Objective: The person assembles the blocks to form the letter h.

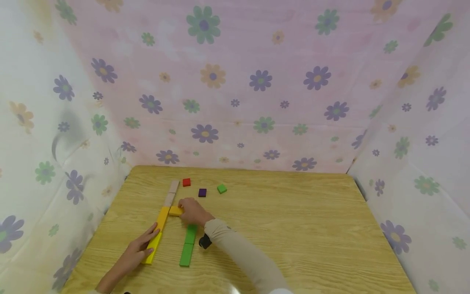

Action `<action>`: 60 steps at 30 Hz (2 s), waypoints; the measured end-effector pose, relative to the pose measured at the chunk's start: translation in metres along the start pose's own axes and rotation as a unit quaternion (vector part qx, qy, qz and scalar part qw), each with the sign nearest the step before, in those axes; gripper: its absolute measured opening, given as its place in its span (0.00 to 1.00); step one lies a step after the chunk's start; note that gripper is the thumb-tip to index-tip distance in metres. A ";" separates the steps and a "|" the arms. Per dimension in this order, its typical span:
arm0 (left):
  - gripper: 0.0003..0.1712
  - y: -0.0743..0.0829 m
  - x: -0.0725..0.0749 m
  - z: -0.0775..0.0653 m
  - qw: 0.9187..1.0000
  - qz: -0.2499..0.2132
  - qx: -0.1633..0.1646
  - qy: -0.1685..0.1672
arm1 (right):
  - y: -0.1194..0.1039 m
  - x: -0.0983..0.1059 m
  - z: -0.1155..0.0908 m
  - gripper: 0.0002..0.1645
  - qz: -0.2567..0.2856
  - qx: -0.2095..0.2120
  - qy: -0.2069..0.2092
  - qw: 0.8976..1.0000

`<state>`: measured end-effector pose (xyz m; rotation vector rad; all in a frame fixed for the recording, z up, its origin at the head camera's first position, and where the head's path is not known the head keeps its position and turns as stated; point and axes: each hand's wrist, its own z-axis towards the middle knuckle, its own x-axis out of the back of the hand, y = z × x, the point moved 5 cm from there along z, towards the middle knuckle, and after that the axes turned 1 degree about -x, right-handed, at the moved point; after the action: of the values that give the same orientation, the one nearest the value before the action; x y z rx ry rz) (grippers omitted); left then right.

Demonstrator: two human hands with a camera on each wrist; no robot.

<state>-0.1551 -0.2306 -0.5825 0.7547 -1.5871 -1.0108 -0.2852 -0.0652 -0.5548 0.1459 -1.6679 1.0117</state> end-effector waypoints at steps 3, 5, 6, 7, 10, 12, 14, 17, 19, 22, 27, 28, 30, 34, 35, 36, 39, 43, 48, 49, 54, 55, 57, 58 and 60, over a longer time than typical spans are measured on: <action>0.35 0.001 -0.001 0.000 1.000 -0.005 0.006 -0.002 | 0.001 -0.003 0.002 0.15 -0.001 0.007 0.007 1.000; 0.35 0.001 -0.001 0.000 1.000 -0.012 0.008 -0.002 | 0.000 -0.005 0.003 0.14 -0.001 0.014 0.012 1.000; 0.35 0.001 -0.001 0.000 1.000 -0.014 0.008 -0.002 | 0.000 -0.005 0.004 0.14 -0.002 0.017 0.015 1.000; 0.35 0.001 -0.001 0.000 1.000 -0.015 0.007 -0.002 | 0.000 -0.005 0.004 0.14 -0.003 0.020 0.018 1.000; 0.35 0.000 0.000 0.000 1.000 -0.016 0.004 -0.003 | -0.001 -0.006 0.004 0.14 -0.005 0.019 0.018 1.000; 0.35 0.000 0.001 0.000 1.000 -0.013 0.002 -0.004 | -0.002 -0.006 0.004 0.14 -0.005 0.015 0.016 1.000; 0.35 0.000 0.001 -0.001 1.000 -0.013 0.000 -0.004 | -0.002 -0.007 0.003 0.14 -0.004 0.010 0.013 1.000; 0.35 -0.001 0.001 -0.001 1.000 -0.009 -0.003 -0.003 | -0.003 -0.007 0.003 0.13 -0.003 0.003 0.010 1.000; 0.35 -0.001 0.000 -0.001 1.000 -0.007 -0.004 -0.004 | -0.003 -0.007 0.002 0.13 -0.007 0.000 0.008 1.000; 0.35 -0.001 0.000 -0.001 1.000 -0.004 -0.006 -0.004 | -0.003 -0.007 0.002 0.13 -0.021 0.001 0.007 1.000; 0.35 0.000 0.000 -0.001 1.000 -0.001 -0.007 -0.006 | -0.008 -0.003 0.001 0.16 -0.064 0.004 -0.005 0.998; 0.35 0.000 0.000 -0.001 1.000 0.000 -0.007 -0.007 | -0.009 0.000 0.000 0.17 -0.070 0.003 -0.009 0.997; 0.35 0.000 0.000 -0.001 1.000 0.003 -0.011 -0.005 | -0.010 0.005 0.000 0.19 -0.076 0.000 -0.015 0.997; 0.35 0.000 0.001 -0.001 1.000 0.004 -0.023 -0.004 | -0.007 0.018 0.000 0.21 -0.080 -0.012 -0.013 0.997; 0.35 -0.001 0.001 -0.001 1.000 0.005 -0.027 -0.003 | -0.005 0.021 0.001 0.21 -0.077 -0.015 -0.012 0.997; 0.35 -0.001 0.001 -0.001 0.999 0.006 -0.031 -0.003 | -0.002 0.023 0.001 0.21 -0.076 -0.019 -0.011 0.997; 0.35 -0.001 0.002 -0.001 0.999 0.007 -0.040 -0.002 | 0.006 0.029 0.001 0.22 -0.068 -0.024 -0.013 0.997; 0.35 0.000 0.003 -0.002 0.999 0.012 -0.049 0.000 | 0.017 0.035 0.002 0.22 -0.088 -0.025 -0.014 0.996; 0.35 0.001 0.002 -0.002 0.999 0.010 -0.043 -0.001 | 0.030 0.039 0.002 0.22 -0.115 -0.036 -0.011 0.993; 0.35 0.001 0.002 -0.001 0.999 0.008 -0.041 -0.002 | 0.033 0.040 0.002 0.22 -0.116 -0.040 -0.010 0.992; 0.35 0.000 0.000 -0.002 0.999 -0.001 -0.035 -0.009 | 0.044 0.041 -0.001 0.21 -0.111 -0.047 0.000 0.993; 0.35 0.000 0.000 -0.002 0.999 -0.001 -0.036 -0.011 | 0.046 0.041 -0.002 0.21 -0.108 -0.046 0.001 0.993; 0.35 0.000 0.000 -0.002 0.999 -0.003 -0.035 -0.015 | 0.049 0.040 -0.002 0.20 -0.106 -0.042 0.001 0.993; 0.35 0.000 0.000 -0.002 0.999 0.000 -0.036 -0.015 | 0.050 0.039 -0.003 0.20 -0.105 -0.040 0.001 0.994; 0.35 0.000 0.000 -0.002 0.999 0.003 -0.035 -0.016 | 0.053 0.039 -0.003 0.19 -0.108 -0.034 0.004 0.994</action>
<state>-0.1531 -0.2310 -0.5827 0.6884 -1.5718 -1.0735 -0.3276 -0.0153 -0.5506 0.2704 -1.6379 0.7922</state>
